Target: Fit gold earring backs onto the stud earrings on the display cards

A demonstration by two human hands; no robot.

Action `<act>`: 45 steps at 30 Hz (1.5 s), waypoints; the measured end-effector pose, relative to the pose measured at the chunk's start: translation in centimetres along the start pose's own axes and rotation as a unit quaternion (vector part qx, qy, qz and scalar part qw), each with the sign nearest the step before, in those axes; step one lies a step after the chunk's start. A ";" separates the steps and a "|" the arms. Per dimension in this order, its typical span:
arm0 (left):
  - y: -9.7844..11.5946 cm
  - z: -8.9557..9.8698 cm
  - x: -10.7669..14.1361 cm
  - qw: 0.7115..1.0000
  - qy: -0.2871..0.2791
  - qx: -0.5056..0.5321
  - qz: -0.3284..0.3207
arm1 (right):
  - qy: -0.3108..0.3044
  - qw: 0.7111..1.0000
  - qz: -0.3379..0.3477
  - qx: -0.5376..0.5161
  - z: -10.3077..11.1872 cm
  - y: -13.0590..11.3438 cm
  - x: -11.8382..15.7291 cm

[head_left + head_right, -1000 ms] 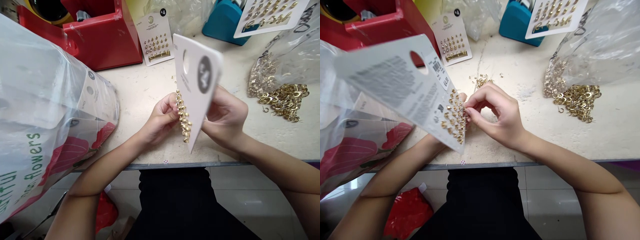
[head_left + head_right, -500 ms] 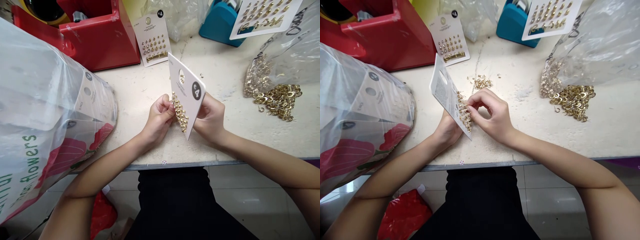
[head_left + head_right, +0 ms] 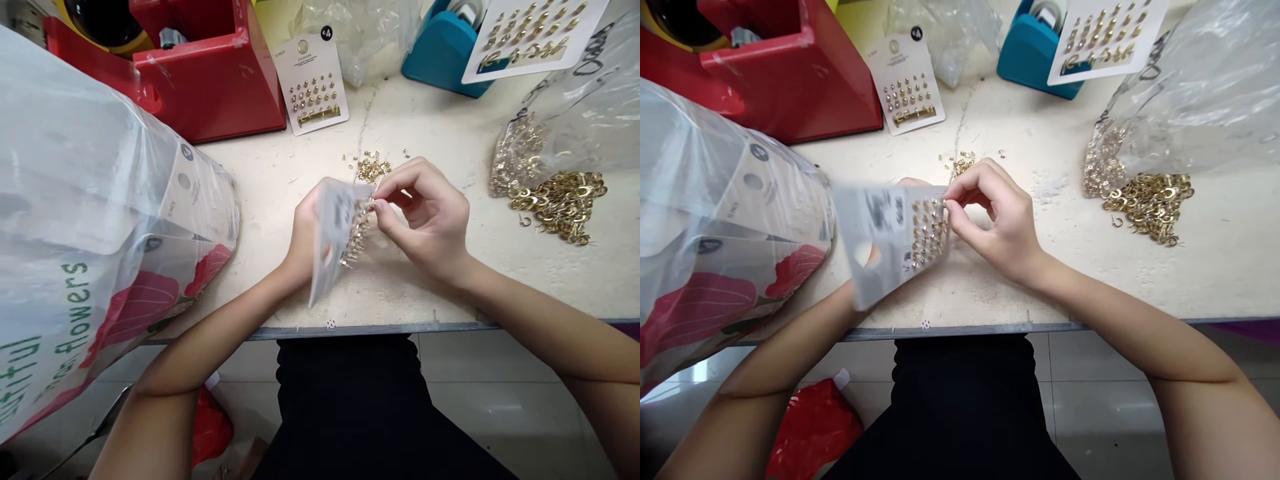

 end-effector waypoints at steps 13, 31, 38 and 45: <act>2.0 0.4 -0.3 0.993 -0.017 -0.082 -0.087 | -0.050 0.998 -0.008 -0.031 0.2 1.4 -0.9; 3.9 0.1 0.1 0.959 -0.028 -0.153 -0.235 | -0.058 0.998 -0.014 0.018 0.2 0.8 -0.9; 4.4 0.1 0.6 0.944 -0.023 -0.178 -0.276 | -0.058 0.995 0.050 0.058 0.2 -0.4 -0.8; 4.9 -0.1 1.1 0.924 -0.032 -0.210 -0.319 | -0.061 0.992 0.085 0.077 0.1 -1.3 -0.8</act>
Point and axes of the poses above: each hand's wrist, its own x-axis away from the middle knuckle, its own z-axis out of the back of the hand, y = z × x, the point moved 10 cm from there along -x, towards the middle knuckle, and after that the axes turned 3 degrees about -y, right-handed, at the moved point
